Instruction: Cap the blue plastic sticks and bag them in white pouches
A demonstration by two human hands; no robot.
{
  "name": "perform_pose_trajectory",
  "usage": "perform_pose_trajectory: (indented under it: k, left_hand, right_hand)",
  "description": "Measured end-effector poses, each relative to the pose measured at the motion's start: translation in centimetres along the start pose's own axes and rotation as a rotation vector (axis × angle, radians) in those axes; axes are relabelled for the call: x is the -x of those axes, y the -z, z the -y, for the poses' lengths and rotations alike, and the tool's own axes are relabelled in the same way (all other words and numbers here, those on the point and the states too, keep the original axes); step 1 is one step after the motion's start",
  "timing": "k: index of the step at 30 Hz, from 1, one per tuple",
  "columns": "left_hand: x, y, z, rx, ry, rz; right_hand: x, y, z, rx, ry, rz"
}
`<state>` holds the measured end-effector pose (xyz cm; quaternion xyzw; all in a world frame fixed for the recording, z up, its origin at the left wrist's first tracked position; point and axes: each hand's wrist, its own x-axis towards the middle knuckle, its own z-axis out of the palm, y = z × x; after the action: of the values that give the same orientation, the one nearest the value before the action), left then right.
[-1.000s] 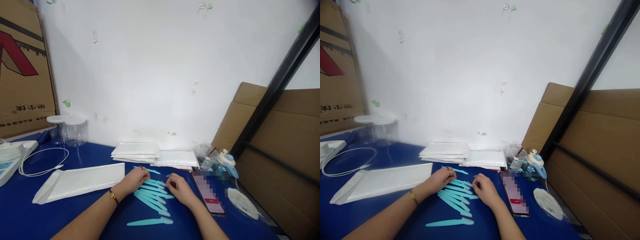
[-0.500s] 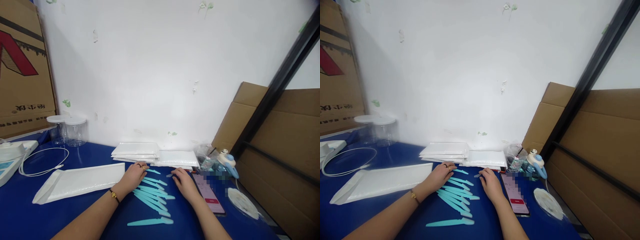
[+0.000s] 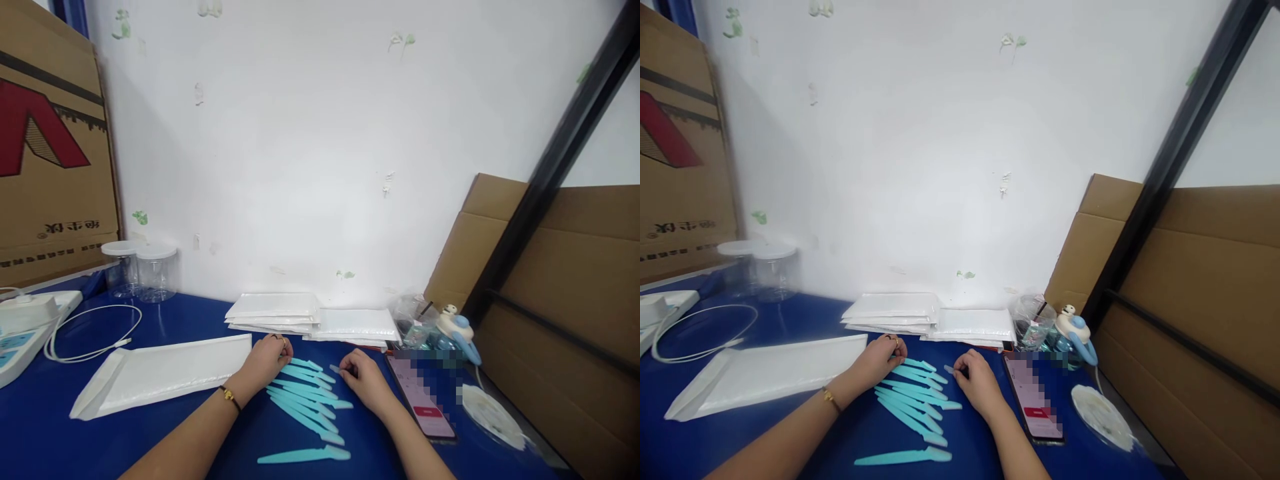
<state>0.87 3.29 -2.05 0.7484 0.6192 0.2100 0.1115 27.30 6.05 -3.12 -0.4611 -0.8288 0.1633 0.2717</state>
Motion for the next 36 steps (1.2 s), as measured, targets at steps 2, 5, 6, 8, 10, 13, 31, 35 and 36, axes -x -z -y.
perform_pose_trajectory:
  k: [2,5,6,8,10,13,31,35,36]
  left_hand:
    - [0.0,-0.1,0.0,0.010,-0.009,-0.002]
    - [0.0,-0.5,0.1,0.039,-0.033,-0.008]
    - [-0.1,-0.6,0.1,0.049,-0.040,-0.008]
    - [-0.2,-1.0,0.2,0.066,-0.047,0.006]
    - [-0.4,-1.4,0.2,0.085,-0.055,0.027]
    - [-0.5,-1.8,0.1,0.111,-0.057,0.041]
    - [0.7,-0.9,-1.9,0.134,-0.124,0.071]
    - [2.7,0.5,-3.1,0.031,-0.231,0.270]
    - [3.2,0.7,-3.5,0.005,-0.248,0.329]
  right_hand:
    - [-0.1,-0.2,0.3,-0.009,-0.003,-0.002]
    - [-0.1,-0.5,0.9,-0.027,-0.016,-0.009]
    - [-0.1,-0.6,1.1,-0.034,-0.021,-0.010]
    - [-0.1,-0.7,1.4,-0.050,-0.025,-0.011]
    - [-0.2,-0.8,1.5,-0.068,-0.027,-0.011]
    - [-0.2,-0.8,1.5,-0.100,-0.043,-0.008]
    - [0.5,-0.5,2.1,-0.095,-0.004,0.065]
    - [1.9,0.2,3.2,-0.030,0.057,0.427]
    - [2.4,0.3,3.5,-0.014,0.071,0.505]
